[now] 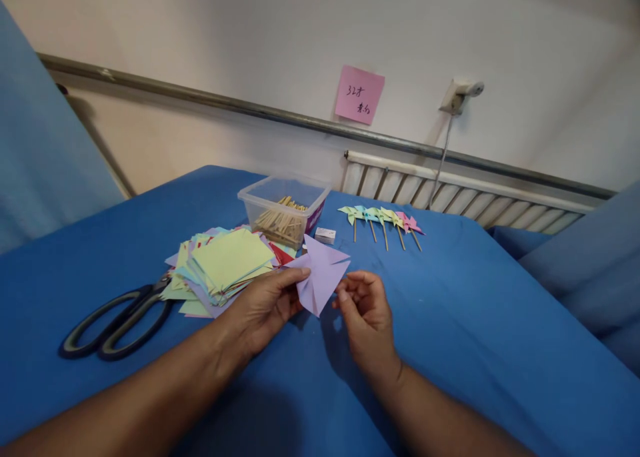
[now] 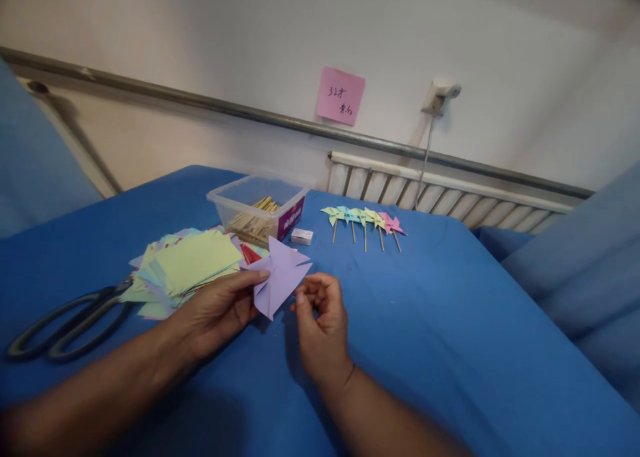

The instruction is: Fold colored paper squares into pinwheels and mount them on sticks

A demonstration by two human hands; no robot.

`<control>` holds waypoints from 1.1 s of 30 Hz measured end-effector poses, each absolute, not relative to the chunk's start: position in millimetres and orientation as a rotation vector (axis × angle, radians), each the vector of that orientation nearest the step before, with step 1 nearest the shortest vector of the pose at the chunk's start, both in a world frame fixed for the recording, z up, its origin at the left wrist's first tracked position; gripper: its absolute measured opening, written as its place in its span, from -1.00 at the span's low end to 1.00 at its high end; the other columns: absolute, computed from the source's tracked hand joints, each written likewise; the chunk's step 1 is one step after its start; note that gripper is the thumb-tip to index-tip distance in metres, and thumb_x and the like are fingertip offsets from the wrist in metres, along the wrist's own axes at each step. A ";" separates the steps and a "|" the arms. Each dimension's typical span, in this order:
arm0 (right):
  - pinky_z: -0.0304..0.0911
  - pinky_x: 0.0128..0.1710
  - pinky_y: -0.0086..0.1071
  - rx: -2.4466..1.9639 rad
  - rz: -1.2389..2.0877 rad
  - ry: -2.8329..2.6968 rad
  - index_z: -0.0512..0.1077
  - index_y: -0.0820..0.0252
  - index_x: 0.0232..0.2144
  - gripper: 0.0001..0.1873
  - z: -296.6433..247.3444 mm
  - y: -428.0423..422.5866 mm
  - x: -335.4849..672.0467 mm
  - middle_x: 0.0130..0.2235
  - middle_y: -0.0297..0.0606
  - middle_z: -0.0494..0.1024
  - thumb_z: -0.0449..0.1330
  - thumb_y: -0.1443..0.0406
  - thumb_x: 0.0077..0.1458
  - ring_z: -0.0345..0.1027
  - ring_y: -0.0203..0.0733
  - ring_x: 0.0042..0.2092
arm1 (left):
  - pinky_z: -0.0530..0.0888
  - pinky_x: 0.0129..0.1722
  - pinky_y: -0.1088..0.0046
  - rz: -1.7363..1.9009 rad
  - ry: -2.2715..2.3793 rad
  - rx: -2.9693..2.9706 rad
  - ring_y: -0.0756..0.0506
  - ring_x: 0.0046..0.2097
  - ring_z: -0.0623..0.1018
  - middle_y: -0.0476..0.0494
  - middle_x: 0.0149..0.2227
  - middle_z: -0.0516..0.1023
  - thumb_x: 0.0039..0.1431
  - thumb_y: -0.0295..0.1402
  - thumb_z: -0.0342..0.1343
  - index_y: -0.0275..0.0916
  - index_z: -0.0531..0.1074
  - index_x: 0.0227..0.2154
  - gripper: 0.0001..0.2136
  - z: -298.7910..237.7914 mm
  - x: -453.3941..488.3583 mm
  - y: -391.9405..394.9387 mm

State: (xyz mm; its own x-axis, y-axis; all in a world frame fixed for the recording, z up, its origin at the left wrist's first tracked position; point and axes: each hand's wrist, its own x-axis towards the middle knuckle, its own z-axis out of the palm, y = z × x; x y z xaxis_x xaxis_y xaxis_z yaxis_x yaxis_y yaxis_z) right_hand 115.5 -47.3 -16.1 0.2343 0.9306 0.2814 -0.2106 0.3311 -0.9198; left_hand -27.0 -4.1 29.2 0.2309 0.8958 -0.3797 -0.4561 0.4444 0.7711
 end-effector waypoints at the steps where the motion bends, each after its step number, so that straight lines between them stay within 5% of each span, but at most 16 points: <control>1: 0.29 -0.27 -0.36 -0.886 0.936 -1.077 0.31 0.06 -0.13 -0.74 -16.4 -48.9 115.8 -0.28 -0.32 0.44 0.20 0.27 0.10 0.33 -0.28 -0.30 | 0.52 -0.30 0.45 1.004 0.917 0.573 -0.06 -0.35 0.57 -0.15 -0.33 0.63 -0.05 -0.51 0.24 -0.33 0.53 -0.27 -0.78 29.1 -27.2 -4.1; 8: 0.21 -0.42 -0.40 -0.915 1.146 -1.197 0.45 0.16 -0.32 -0.86 -20.4 -45.1 121.5 -0.46 -0.38 0.45 0.23 0.24 0.05 0.30 -0.33 -0.47 | 0.50 -0.27 0.39 0.948 0.875 0.668 -0.09 -0.34 0.55 -0.16 -0.35 0.61 -0.04 -0.44 0.24 -0.31 0.53 -0.35 -0.86 25.4 -25.2 -8.3; 14: 0.18 -0.49 -0.43 -1.000 1.159 -1.034 0.41 0.18 -0.51 -0.74 -18.2 -39.8 120.6 -0.58 -0.42 0.40 0.32 0.12 -0.06 0.25 -0.34 -0.54 | 0.47 -0.32 0.39 0.905 0.915 0.784 -0.09 -0.42 0.54 -0.12 -0.45 0.59 -0.06 -0.39 0.26 -0.27 0.53 -0.39 -0.87 26.0 -21.1 -11.6; 33: 0.06 -0.54 -0.47 -1.177 1.030 -1.152 0.39 0.20 -0.55 -0.73 -26.4 -37.1 122.0 -0.61 -0.43 0.37 0.26 0.14 -0.01 0.15 -0.38 -0.57 | 0.38 -0.46 0.49 0.962 1.215 1.087 -0.02 -0.45 0.49 -0.11 -0.43 0.59 -0.18 -0.27 0.36 -0.33 0.54 -0.33 -0.68 21.8 -18.2 -10.2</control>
